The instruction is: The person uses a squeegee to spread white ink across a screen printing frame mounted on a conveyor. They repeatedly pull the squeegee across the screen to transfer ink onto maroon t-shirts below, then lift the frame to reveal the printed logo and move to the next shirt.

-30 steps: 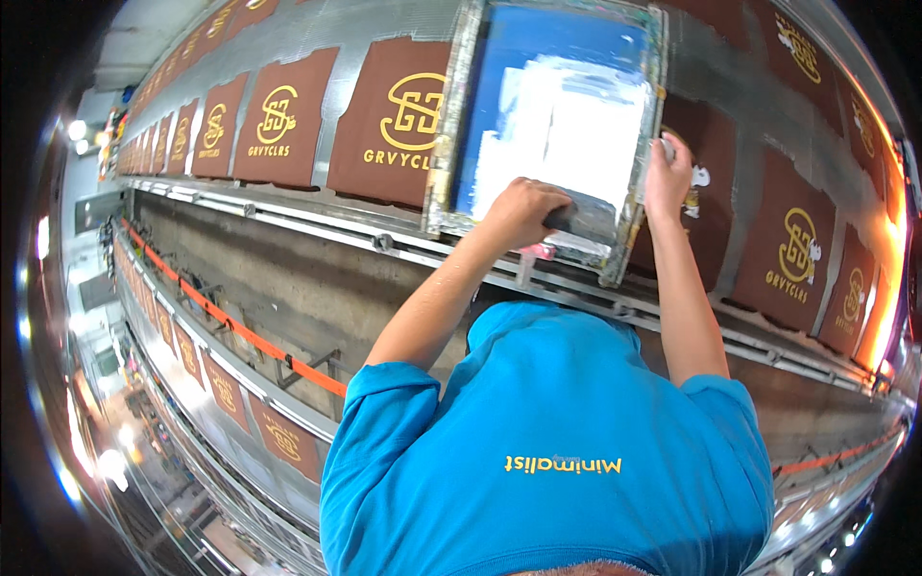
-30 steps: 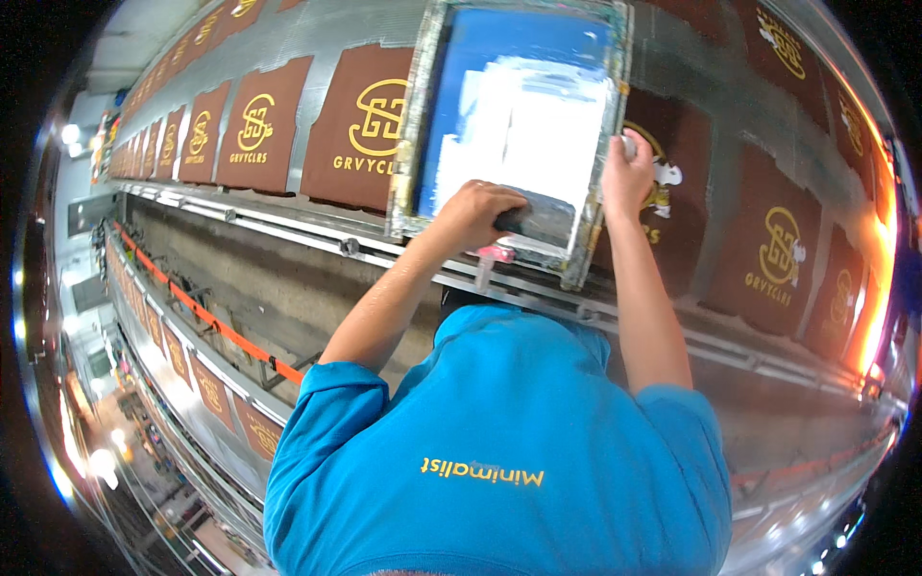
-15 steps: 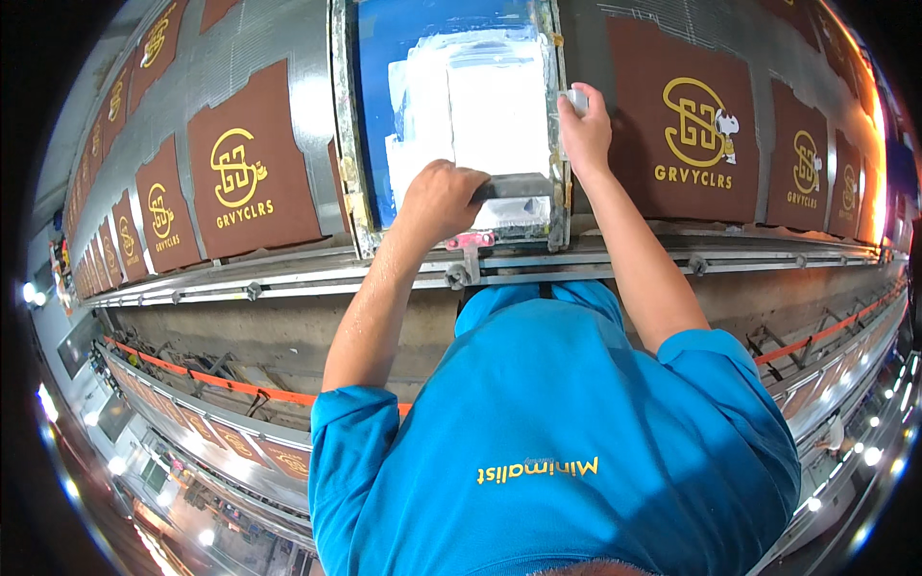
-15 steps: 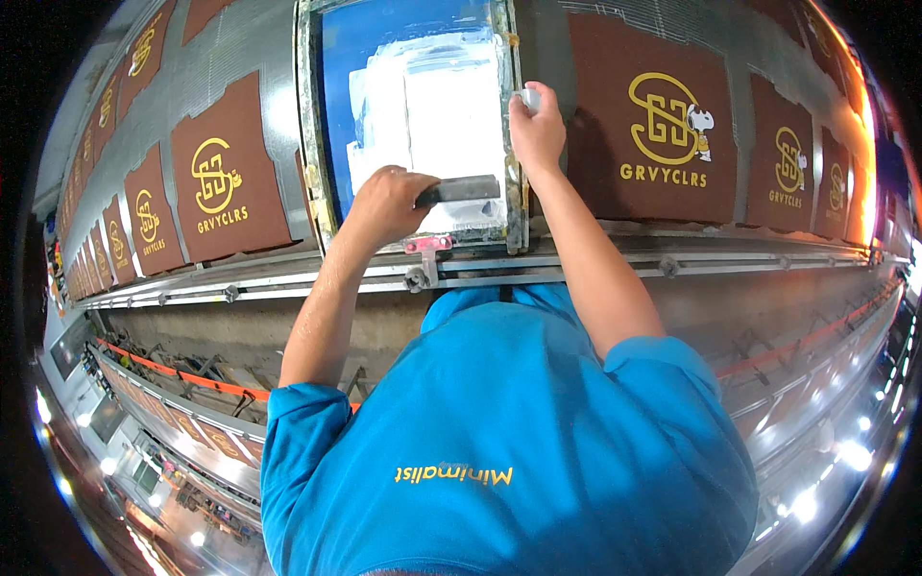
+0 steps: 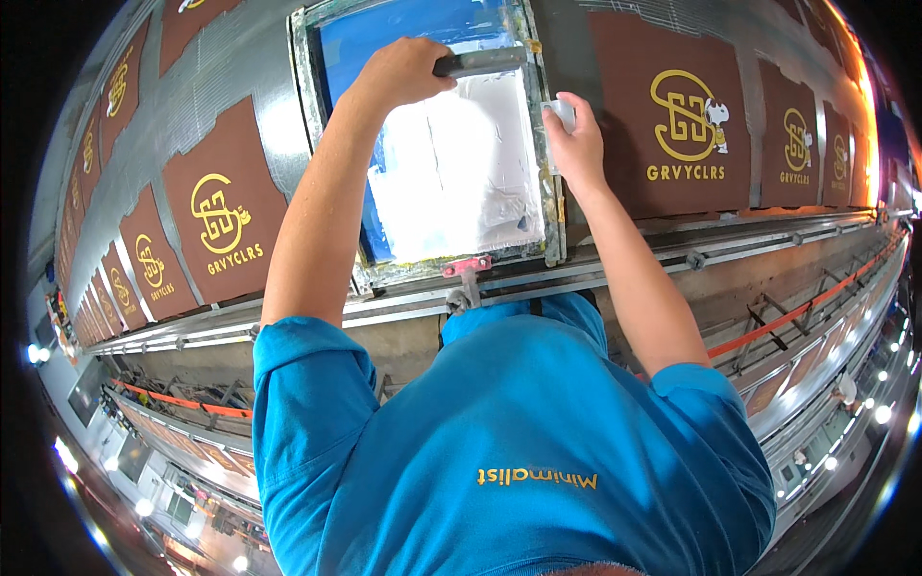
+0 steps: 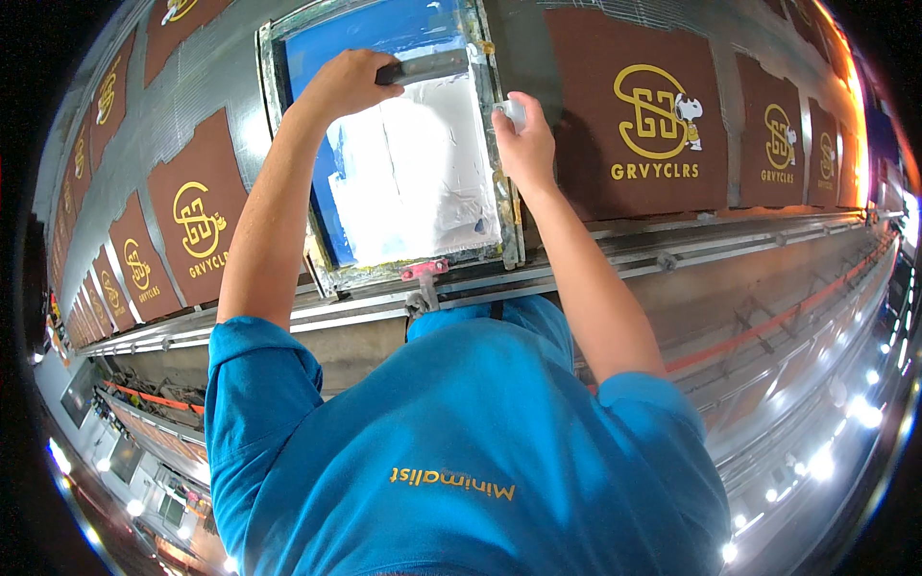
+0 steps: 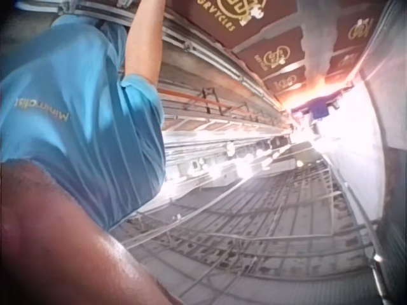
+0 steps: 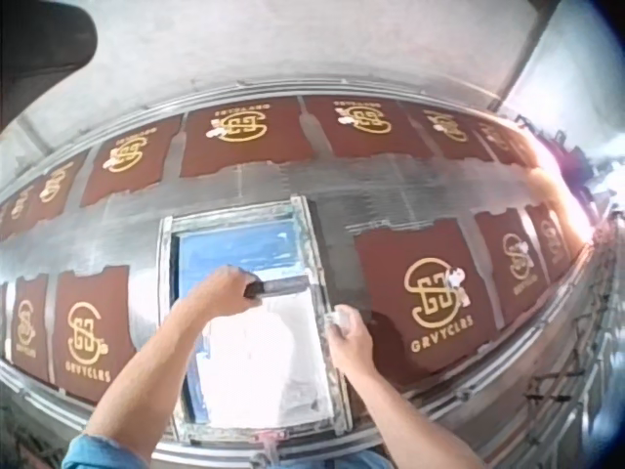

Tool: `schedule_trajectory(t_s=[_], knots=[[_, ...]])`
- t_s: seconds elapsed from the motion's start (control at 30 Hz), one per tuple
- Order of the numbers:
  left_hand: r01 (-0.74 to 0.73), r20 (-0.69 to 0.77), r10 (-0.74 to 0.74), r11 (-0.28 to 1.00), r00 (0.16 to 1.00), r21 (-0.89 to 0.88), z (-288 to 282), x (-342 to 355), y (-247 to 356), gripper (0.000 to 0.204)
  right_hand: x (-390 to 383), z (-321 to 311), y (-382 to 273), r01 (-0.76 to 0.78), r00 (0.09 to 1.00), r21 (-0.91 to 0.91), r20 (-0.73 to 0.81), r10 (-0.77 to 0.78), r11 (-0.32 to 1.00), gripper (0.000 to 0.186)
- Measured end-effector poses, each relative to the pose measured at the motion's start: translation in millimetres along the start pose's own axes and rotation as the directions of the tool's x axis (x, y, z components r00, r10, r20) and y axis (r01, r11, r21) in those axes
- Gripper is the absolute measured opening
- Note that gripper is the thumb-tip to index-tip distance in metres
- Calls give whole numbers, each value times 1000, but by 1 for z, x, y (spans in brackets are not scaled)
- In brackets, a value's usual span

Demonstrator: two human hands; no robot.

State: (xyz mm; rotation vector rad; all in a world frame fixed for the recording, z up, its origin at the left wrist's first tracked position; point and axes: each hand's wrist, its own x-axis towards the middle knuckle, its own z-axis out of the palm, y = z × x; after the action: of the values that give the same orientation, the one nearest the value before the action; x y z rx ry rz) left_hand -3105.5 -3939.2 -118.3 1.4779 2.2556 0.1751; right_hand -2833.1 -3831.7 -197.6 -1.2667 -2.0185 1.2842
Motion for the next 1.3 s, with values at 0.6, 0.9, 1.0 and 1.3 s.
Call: schedule_trajectory(t_s=[0.6, 0.9, 1.0, 1.3], knots=[[-9, -281, -30, 991, 959, -137, 103, -131, 58, 14, -55, -3, -36, 693, 707, -399, 540, -457, 601, 24], [102, 178, -96, 994, 979, -28, 21, -41, 15, 37, 48, 10, -88, 755, 621, -398, 690, -371, 522, 29], [80, -6, -80, 996, 997, 43, 5, 4, -9, 41, 98, 30, -106, 744, 660, -397, 562, -499, 537, 23], [202, -81, -210, 974, 974, -103, 73, -100, 56, 18, -22, 8, -33, 726, 684, -373, 476, -553, 577, 21]])
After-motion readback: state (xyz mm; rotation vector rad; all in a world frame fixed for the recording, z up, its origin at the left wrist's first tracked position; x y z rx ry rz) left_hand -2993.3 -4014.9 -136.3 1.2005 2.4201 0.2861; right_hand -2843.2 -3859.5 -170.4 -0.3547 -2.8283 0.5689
